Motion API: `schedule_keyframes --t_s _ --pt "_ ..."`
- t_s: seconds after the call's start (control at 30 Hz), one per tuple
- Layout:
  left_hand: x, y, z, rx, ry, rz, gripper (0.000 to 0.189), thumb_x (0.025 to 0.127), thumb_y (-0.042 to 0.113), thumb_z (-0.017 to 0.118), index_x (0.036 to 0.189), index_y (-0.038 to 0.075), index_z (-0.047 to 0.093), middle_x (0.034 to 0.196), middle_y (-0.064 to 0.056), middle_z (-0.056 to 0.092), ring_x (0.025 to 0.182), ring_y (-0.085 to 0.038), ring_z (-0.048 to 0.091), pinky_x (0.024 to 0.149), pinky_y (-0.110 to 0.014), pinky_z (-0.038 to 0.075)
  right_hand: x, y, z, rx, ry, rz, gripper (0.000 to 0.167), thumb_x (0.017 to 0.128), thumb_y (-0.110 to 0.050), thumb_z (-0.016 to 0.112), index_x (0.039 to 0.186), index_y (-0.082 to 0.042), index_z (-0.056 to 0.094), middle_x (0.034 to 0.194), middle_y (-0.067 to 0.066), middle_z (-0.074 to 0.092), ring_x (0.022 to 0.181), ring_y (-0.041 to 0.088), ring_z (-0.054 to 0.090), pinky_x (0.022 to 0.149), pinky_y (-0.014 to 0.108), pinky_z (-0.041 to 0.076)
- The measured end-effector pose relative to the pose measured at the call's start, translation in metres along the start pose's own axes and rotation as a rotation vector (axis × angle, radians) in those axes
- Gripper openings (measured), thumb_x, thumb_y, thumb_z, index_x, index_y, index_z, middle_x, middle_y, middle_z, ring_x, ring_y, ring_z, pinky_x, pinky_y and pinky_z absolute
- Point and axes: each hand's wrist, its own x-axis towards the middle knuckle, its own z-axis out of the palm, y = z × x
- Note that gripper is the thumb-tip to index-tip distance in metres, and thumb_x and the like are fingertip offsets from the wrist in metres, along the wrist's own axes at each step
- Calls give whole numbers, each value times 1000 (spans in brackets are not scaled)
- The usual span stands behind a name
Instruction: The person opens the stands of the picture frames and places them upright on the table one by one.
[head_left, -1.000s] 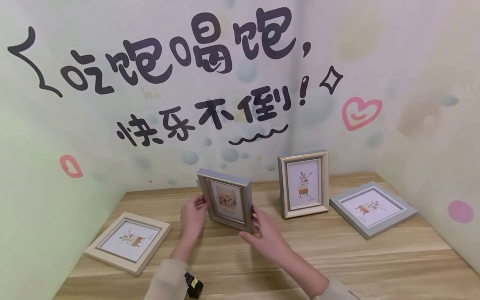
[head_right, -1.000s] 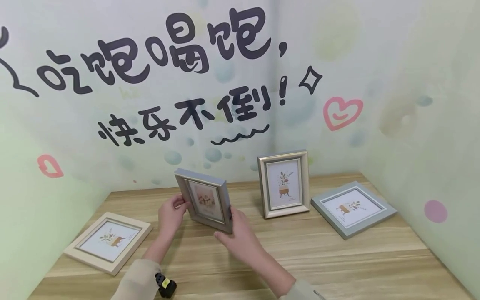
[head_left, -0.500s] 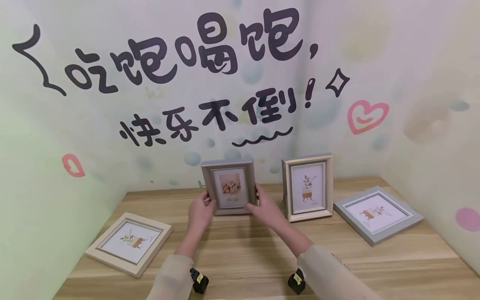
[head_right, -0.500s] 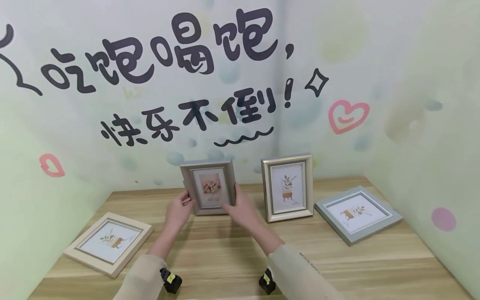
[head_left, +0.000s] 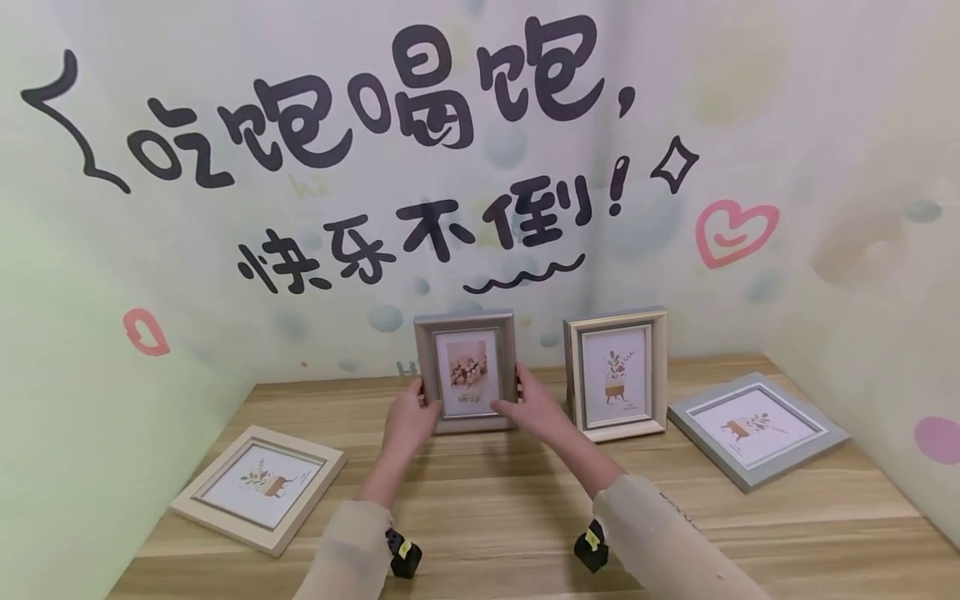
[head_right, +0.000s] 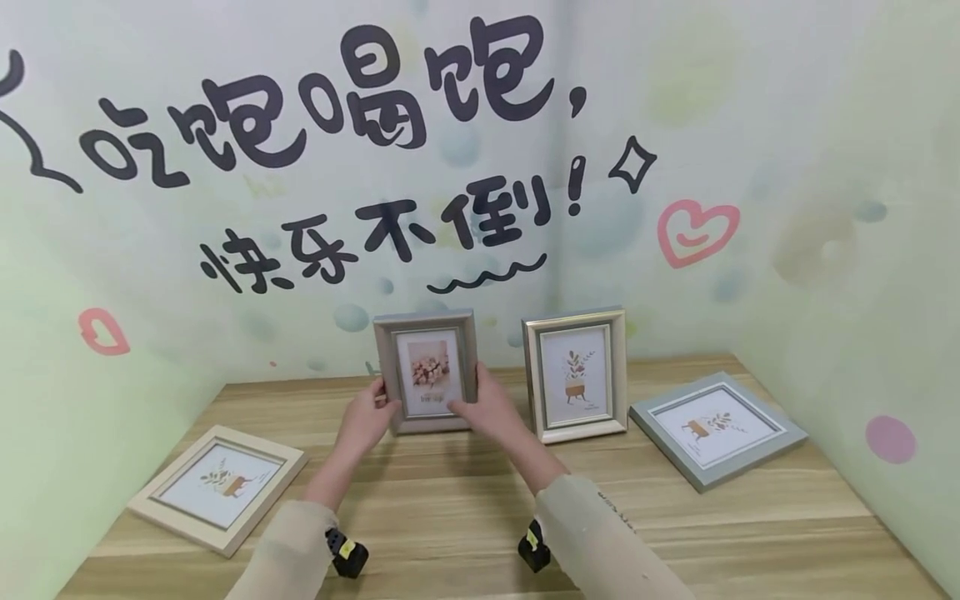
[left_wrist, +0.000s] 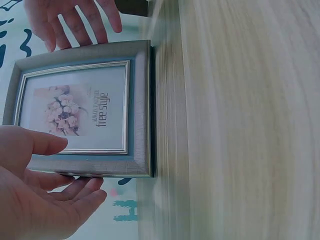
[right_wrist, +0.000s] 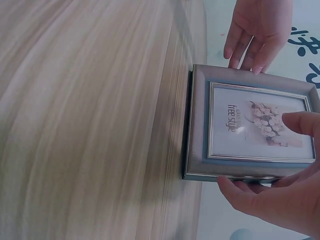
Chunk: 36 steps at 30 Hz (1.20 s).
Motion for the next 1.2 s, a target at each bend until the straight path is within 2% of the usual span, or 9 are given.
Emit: schedule_keyframes --t_s 0.33,0.4,0.53,0.63,0.77,0.9,1.0,1.1,1.2 --pt "-12 -2 -8 72 -9 30 52 95 9 57 139 -14 45 134 -34 56 124 -47 57 104 -55 50 -5 -7 7 -100 -20 15 87 91 -20 68 155 8 16 157 33 27 146 48 30 120 59 29" --pt "-15 -1 -10 92 -8 17 52 95 11 57 139 -15 45 135 -35 54 125 -48 55 104 -56 49 -6 -9 9 -120 -28 20 89 91 -21 70 155 8 16 157 34 26 146 49 28 120 59 28" --pt "-24 1 -14 154 -14 -4 52 94 14 60 136 -15 47 131 -37 55 122 -50 56 102 -59 49 -9 -9 13 -136 -37 23 90 90 -21 71 155 8 16 157 36 24 146 50 27 121 59 27" --pt "-29 7 -16 235 -34 -12 53 93 17 61 134 -15 49 129 -36 56 117 -48 58 95 -60 53 -13 -9 11 -133 -40 19 88 91 -20 69 154 10 16 158 35 24 147 49 26 121 59 26" --pt "-29 13 -17 321 -66 -17 53 93 22 63 134 -11 52 128 -33 58 112 -45 61 85 -57 57 -16 -10 4 -119 -36 14 83 93 -18 66 154 11 17 157 34 27 146 48 29 121 58 27" --pt "-26 10 -20 323 -93 -25 49 94 24 63 133 -5 55 128 -27 62 111 -43 64 86 -55 57 -17 -9 2 -71 -47 -5 78 93 -15 65 152 10 22 153 34 35 139 49 40 115 58 37" --pt "-27 8 -23 321 -115 -22 47 94 24 62 134 -1 56 128 -24 64 111 -41 65 87 -53 57 -19 -7 1 -32 -72 -11 78 93 -15 64 153 9 20 153 34 35 135 52 43 112 58 41" --pt "-30 7 -27 336 -121 -21 50 93 26 64 134 -1 55 126 -24 66 103 -38 67 76 -46 59 -24 -6 -2 -17 -90 -3 80 94 -17 64 155 7 17 155 34 31 136 54 41 113 59 40" --pt "-34 7 -32 365 -115 -50 57 93 29 65 138 -3 51 128 -26 64 91 -34 68 58 -36 55 -31 -6 -6 -20 -103 -2 82 94 -20 65 156 5 16 156 34 29 137 55 40 113 60 39"
